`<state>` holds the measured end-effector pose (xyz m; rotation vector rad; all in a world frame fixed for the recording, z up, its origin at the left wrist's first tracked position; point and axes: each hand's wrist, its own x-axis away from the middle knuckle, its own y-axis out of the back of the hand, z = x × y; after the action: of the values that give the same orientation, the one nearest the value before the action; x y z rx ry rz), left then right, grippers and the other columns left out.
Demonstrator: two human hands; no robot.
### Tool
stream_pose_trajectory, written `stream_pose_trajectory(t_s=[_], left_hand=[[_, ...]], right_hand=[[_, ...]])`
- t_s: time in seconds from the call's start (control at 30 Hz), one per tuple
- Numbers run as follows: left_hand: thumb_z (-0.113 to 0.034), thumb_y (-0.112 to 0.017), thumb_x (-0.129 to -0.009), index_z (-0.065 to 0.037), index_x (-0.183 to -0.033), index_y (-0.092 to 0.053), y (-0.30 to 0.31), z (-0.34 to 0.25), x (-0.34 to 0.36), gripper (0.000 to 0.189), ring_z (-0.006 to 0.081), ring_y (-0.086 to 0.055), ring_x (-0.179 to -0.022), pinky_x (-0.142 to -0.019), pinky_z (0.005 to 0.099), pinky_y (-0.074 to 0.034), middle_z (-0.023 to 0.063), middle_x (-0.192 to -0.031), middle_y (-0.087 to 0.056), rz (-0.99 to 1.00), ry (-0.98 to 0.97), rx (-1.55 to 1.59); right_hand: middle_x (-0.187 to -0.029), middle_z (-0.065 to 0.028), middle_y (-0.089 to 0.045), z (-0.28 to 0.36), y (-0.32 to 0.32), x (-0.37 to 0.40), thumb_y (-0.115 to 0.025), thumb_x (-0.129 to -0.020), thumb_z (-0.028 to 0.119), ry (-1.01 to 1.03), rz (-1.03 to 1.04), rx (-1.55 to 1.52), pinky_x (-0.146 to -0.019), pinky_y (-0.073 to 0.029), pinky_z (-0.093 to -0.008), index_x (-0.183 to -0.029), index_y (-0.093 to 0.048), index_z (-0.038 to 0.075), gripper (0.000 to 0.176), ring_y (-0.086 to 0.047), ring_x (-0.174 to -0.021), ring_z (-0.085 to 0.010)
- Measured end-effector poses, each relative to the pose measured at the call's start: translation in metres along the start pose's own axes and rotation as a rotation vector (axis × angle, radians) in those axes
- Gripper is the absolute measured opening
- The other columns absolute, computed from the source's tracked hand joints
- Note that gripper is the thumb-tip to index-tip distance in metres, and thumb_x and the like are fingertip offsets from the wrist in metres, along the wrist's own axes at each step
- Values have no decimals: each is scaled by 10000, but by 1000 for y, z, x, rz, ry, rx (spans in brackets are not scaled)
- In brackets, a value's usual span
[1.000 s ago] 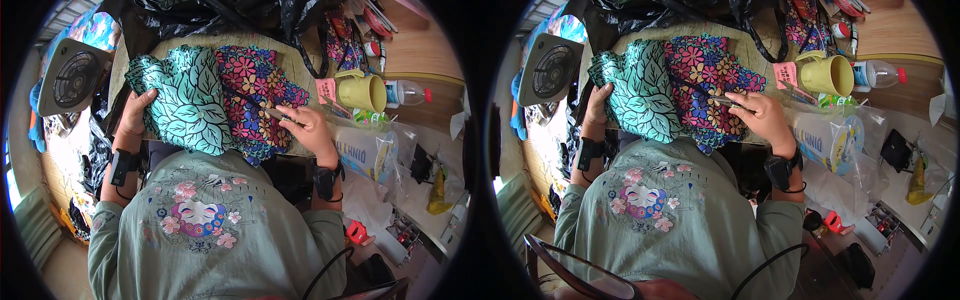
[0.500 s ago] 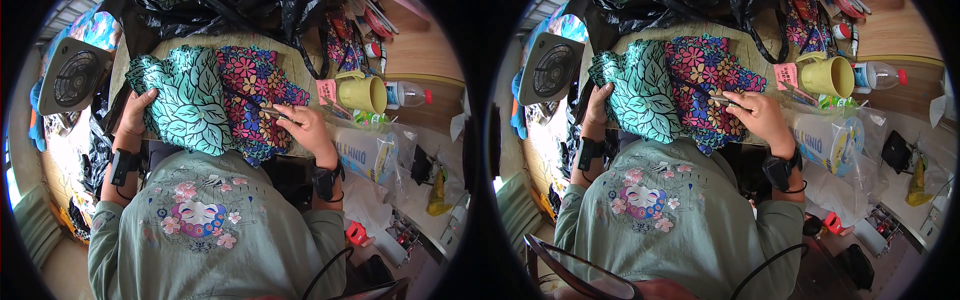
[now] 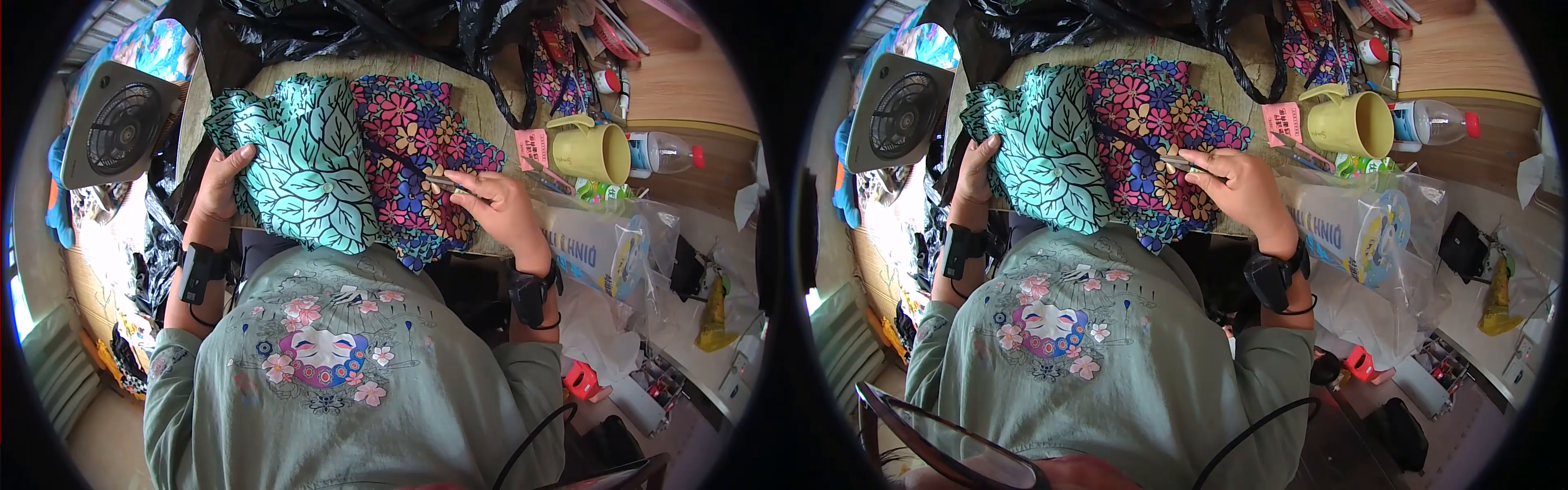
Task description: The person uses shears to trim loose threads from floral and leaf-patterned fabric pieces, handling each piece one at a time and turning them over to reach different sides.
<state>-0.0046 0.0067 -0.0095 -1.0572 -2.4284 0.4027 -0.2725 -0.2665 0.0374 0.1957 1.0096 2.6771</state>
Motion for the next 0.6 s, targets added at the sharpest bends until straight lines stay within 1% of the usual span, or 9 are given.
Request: stream_pose_trajectory(t_s=[0.17, 0.27, 0.4, 0.5, 0.6], left_hand=[[-201, -634, -807, 25, -1173, -480, 2, 0, 0, 457, 200, -604, -938, -852, 324, -480, 103, -1054, -603, -3, 6, 1], [-184, -651, -792, -3, -1138, -499, -6, -3, 1, 419, 169, -597, -913, -839, 299, -473, 74, -1016, -605, -28, 7, 20], [-182, -649, -793, -6, -1142, -496, -6, -3, 1, 420, 170, -595, -919, -842, 300, -472, 74, -1022, -603, -21, 11, 20], [-183, -649, -793, -5, -1141, -496, -6, -3, 1, 419, 170, -595, -922, -844, 300, -471, 75, -1025, -602, -26, 11, 19], [-182, -649, -793, -6, -1141, -496, -4, -2, 1, 419, 170, -594, -925, -847, 301, -470, 74, -1027, -601, -27, 17, 17]], right_hand=[[-634, -94, -539, 4, 2, -2, -679, -754, 152, 13, -9, 34, -522, -411, -318, -1050, -668, 159, 297, -516, -567, -230], [-630, -90, -541, 4, 2, -3, -682, -751, 159, 24, -20, 50, -515, -411, -319, -1039, -674, 163, 287, -516, -554, -233], [-634, -76, -554, 1, 0, 0, -689, -743, 147, 53, -35, 103, -511, -414, -318, -1032, -675, 161, 290, -517, -549, -234], [-648, -77, -558, -2, -1, 4, -710, -728, 93, 82, 19, 14, -548, -406, -280, -1051, -660, 103, 326, -502, -570, -171], [-647, -76, -555, 1, -7, 7, -715, -724, 89, 104, -32, -58, -550, -407, -274, -1066, -653, 104, 348, -498, -569, -164]])
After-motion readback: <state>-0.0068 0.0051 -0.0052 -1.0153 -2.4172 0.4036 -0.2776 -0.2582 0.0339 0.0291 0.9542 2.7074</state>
